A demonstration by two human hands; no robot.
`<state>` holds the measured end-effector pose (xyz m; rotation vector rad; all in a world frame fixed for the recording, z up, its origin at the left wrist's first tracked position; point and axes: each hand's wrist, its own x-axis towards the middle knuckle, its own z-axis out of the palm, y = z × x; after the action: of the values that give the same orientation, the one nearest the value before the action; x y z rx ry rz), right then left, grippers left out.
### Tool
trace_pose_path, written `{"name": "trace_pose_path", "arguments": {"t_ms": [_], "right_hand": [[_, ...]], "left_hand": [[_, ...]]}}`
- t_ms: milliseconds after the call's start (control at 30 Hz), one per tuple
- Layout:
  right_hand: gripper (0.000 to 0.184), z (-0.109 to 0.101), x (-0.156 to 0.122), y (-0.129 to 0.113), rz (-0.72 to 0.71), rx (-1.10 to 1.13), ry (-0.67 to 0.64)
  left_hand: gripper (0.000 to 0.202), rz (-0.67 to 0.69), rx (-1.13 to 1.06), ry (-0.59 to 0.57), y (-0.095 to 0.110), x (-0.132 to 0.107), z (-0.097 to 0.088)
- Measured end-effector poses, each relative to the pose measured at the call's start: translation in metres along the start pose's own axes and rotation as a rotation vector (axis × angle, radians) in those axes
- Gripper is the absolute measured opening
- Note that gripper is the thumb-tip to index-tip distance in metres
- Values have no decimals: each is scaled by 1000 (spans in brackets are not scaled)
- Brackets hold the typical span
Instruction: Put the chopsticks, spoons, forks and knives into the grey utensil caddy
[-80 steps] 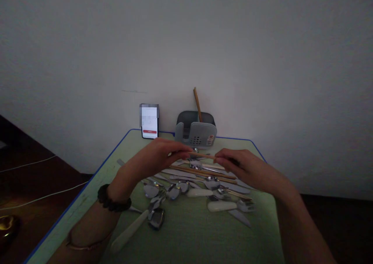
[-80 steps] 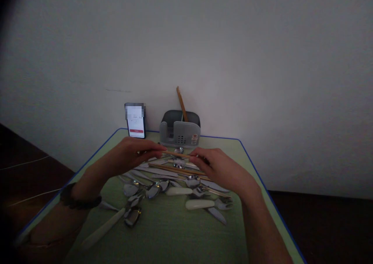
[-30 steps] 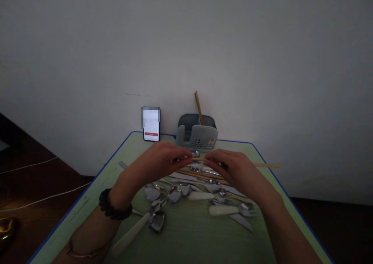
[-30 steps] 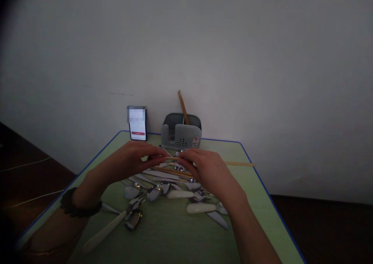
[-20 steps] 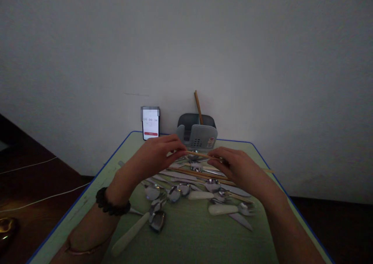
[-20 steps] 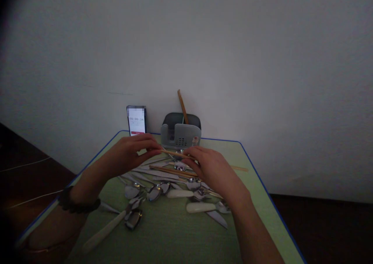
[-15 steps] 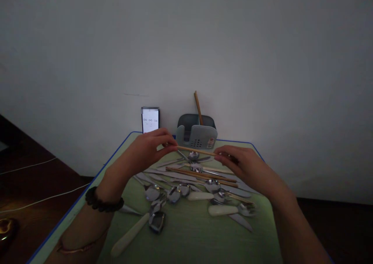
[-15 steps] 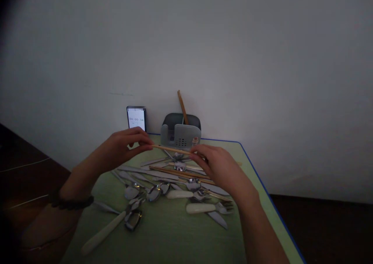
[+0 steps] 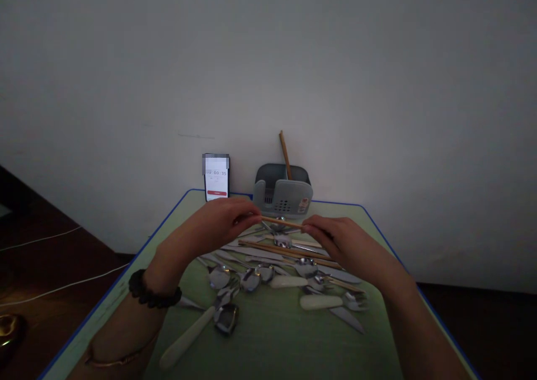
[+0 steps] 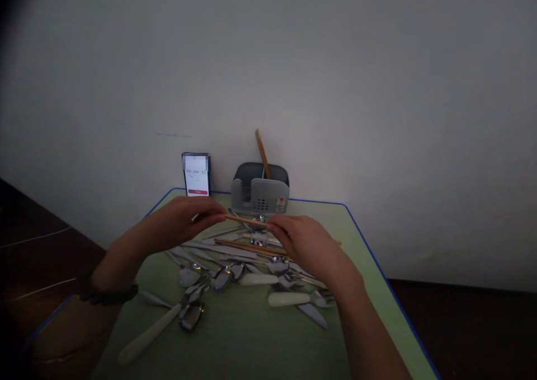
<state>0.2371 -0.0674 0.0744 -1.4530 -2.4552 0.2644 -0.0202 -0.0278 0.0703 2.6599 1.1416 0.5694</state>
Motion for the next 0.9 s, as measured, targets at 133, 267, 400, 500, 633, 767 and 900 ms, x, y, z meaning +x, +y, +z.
{"name": "trace_pose_path", "arguments": {"t_ms": [133,267,400,500,633,767,900], "right_hand": [[31,1,1,0,1,28,7],[29,-3,0,5,-14,84,-19],[24,-11,-5,11,43,149,-59],[24,-18,-11,18,57,190,-85],[32,-24,-16,26,69,210,-154],[34,-19,-12,19,70,224,-185],[31,-9,-3,2,-15,249,-134]], "left_hand": [[28,-1,-14,-55,2,1,1],[29,-16,-37,-123,5,1,2],[31,-5,-43,-146,6,2,4],[31,3,-41,-143,4,2,3],[31,-10,-20,-74,0,1,1],[28,19,19,71,-3,1,2],[25,28,-16,42,0,1,3]]}}
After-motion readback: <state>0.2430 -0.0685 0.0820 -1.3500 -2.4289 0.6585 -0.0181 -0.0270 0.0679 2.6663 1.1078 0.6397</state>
